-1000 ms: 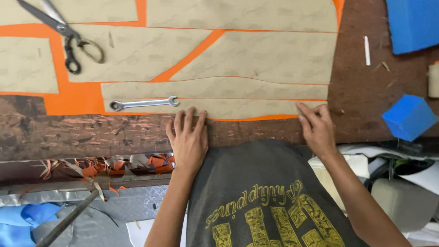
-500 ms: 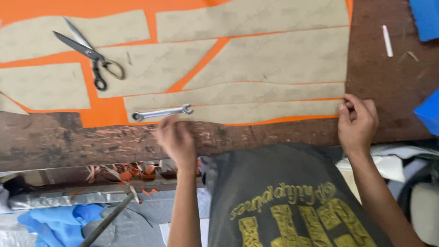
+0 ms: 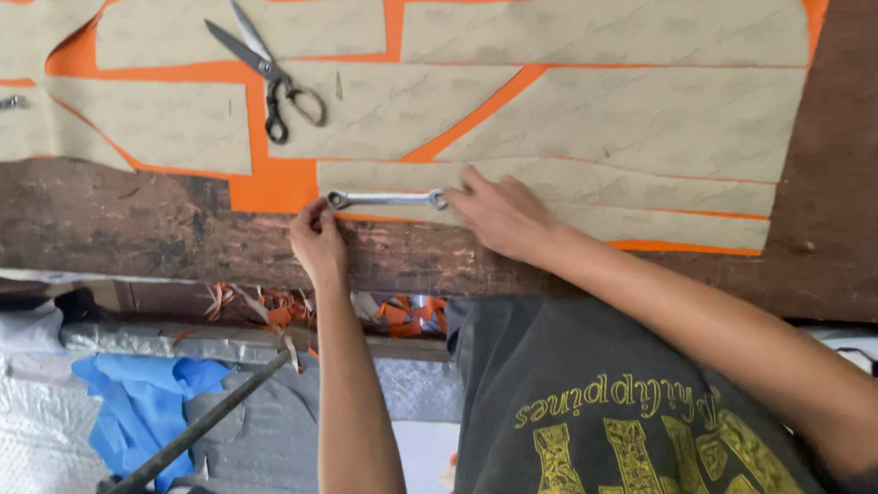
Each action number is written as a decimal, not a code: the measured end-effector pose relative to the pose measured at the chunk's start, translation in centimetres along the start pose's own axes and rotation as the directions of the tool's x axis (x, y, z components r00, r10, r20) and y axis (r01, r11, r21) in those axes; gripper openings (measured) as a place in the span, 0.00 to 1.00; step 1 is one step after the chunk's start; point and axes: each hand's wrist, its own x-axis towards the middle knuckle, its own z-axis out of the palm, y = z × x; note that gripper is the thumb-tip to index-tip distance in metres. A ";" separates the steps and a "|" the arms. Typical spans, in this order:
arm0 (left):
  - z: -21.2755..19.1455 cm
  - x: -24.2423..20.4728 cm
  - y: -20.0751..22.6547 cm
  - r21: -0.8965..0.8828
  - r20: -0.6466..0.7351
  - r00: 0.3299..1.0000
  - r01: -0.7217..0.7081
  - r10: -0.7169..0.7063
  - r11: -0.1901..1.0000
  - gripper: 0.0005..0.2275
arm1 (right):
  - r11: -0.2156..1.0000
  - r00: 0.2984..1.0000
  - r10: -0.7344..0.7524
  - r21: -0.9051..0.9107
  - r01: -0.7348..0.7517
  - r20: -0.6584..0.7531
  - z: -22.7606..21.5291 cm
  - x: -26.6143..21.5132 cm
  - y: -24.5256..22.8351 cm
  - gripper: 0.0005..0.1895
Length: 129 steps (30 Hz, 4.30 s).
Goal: The person cuts orange fabric around tan templates using shears on a workbench. They move fabric scraps and foam aside while using wrenches as weights to hold the materials in place.
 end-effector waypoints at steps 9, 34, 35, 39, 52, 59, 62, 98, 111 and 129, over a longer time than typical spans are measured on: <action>-0.3 -4.3 3.1 0.157 -0.143 0.990 0.023 0.000 0.987 0.17 | 0.970 0.983 0.183 -0.160 -0.185 -0.028 8.4 7.8 -5.2 0.12; 6.2 -11.4 8.4 0.487 0.230 0.940 -0.335 0.251 0.807 0.46 | 0.609 0.439 0.736 0.221 -0.762 -0.515 -2.5 -34.6 16.2 0.11; 6.1 -11.6 8.3 0.486 0.226 0.941 -0.333 0.253 0.808 0.46 | 0.618 0.452 0.706 0.162 -0.769 -0.545 -2.1 -35.1 16.7 0.09; 5.9 -11.7 8.5 0.499 0.226 0.946 -0.319 0.235 0.806 0.47 | 0.631 0.479 0.597 0.007 -0.776 -0.644 -1.8 -33.9 16.0 0.13; 6.1 -11.3 8.3 0.520 0.181 0.965 -0.256 0.188 0.815 0.49 | 0.866 0.811 0.490 0.075 -0.494 -0.320 -1.6 -19.6 7.8 0.19; 5.8 -11.5 7.9 0.531 0.184 0.967 -0.248 0.176 0.810 0.49 | 0.883 0.826 0.464 0.089 -0.462 -0.319 -1.5 -20.4 8.3 0.20; 5.7 -10.7 7.9 0.515 0.175 0.959 -0.282 0.222 0.809 0.48 | 0.877 0.810 0.477 0.118 -0.466 -0.342 -1.9 -20.6 8.8 0.20; 13.0 -10.3 17.7 0.387 0.632 0.660 -0.723 0.407 0.572 0.27 | 0.811 0.743 0.553 0.038 -0.584 -0.376 -7.3 -16.1 16.3 0.30; 16.0 -4.6 20.5 0.210 0.503 0.592 -0.790 0.630 0.575 0.24 | 0.707 0.400 0.609 0.239 -0.666 -0.685 -8.9 -15.8 31.7 0.16; 20.9 8.5 27.0 0.333 0.651 0.618 -0.755 0.441 0.565 0.32 | 0.761 0.435 0.610 0.336 -0.555 -0.662 -13.2 -5.4 48.4 0.12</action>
